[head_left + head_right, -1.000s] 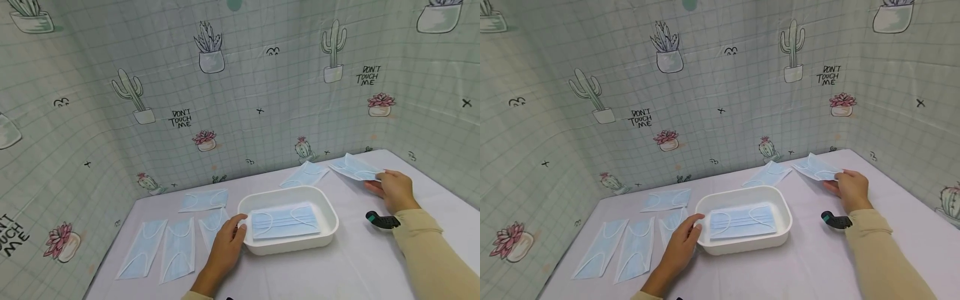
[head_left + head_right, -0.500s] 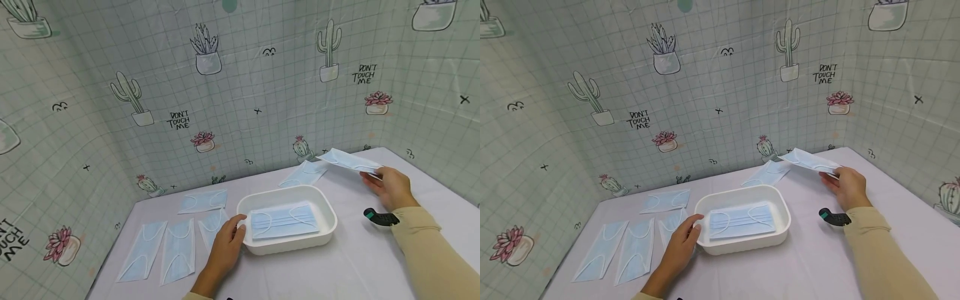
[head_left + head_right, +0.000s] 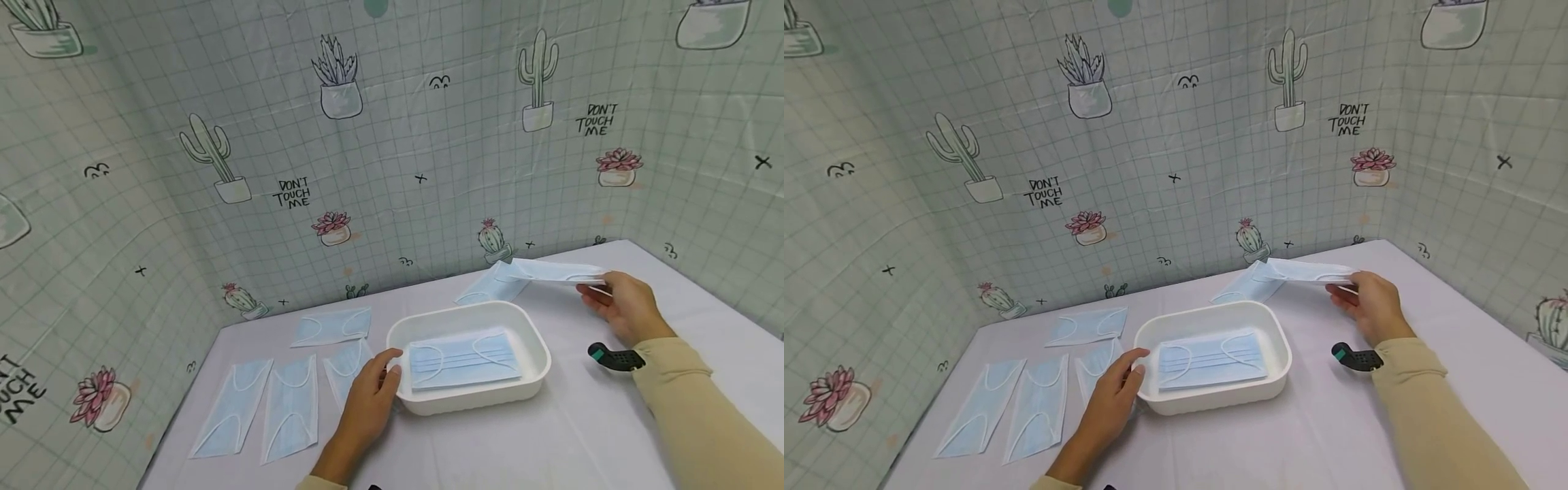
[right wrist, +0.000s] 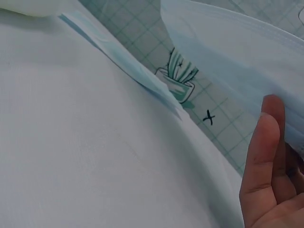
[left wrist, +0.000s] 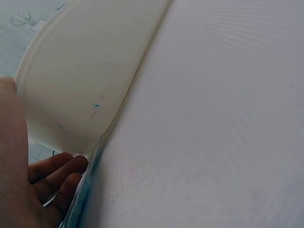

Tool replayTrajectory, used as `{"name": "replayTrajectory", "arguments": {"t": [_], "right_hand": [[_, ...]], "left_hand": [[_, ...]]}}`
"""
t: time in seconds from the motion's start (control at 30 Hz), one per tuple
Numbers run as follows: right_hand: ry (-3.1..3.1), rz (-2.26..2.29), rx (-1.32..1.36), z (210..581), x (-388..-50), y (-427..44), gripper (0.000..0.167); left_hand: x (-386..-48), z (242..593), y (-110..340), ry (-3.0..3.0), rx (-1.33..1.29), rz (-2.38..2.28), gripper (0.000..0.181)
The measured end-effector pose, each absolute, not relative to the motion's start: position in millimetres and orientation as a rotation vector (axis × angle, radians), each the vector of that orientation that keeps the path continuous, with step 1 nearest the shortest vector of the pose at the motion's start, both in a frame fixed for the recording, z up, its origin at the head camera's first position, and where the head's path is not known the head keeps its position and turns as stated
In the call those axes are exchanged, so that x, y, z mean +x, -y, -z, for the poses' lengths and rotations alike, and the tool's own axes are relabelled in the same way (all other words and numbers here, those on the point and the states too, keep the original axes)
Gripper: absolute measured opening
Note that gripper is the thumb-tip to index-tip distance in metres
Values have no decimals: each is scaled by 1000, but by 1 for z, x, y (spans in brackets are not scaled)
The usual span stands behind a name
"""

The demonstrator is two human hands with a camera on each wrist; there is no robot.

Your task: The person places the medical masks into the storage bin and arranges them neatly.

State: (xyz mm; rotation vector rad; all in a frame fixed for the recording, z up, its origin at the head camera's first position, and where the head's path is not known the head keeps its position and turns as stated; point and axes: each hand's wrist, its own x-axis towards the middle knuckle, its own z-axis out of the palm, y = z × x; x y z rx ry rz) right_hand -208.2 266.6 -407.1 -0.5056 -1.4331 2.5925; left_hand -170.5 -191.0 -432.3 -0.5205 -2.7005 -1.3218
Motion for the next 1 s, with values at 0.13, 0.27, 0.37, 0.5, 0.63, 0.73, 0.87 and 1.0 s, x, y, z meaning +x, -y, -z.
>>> {"name": "replayTrajectory", "arguments": {"t": [0.13, 0.27, 0.37, 0.5, 0.63, 0.73, 0.87, 1.0], "right_hand": [[1464, -2603, -385, 406, -205, -264, 10], [1503, -2586, -293, 402, -204, -261, 9], [1555, -2551, -293, 400, -204, -258, 16], [1597, -2521, -329, 396, -202, -255, 24], [1574, -2539, -313, 393, -202, -253, 25], [1543, -2560, -290, 390, -201, -254, 26], [1506, -2591, -279, 387, -198, -255, 23], [1441, -2636, -256, 383, -196, -255, 20]], "left_hand": [[-169, 432, 192, 2700, -525, 1325, 36], [-168, 432, 193, 2695, -533, 1322, 36], [-168, 432, 194, 2695, -534, 1318, 36], [-168, 432, 194, 2699, -538, 1320, 36], [-168, 433, 194, 2699, -536, 1320, 36], [-168, 432, 195, 2699, -537, 1311, 36], [-167, 431, 195, 2703, -535, 1309, 35], [-167, 431, 195, 2705, -530, 1321, 35]]}}
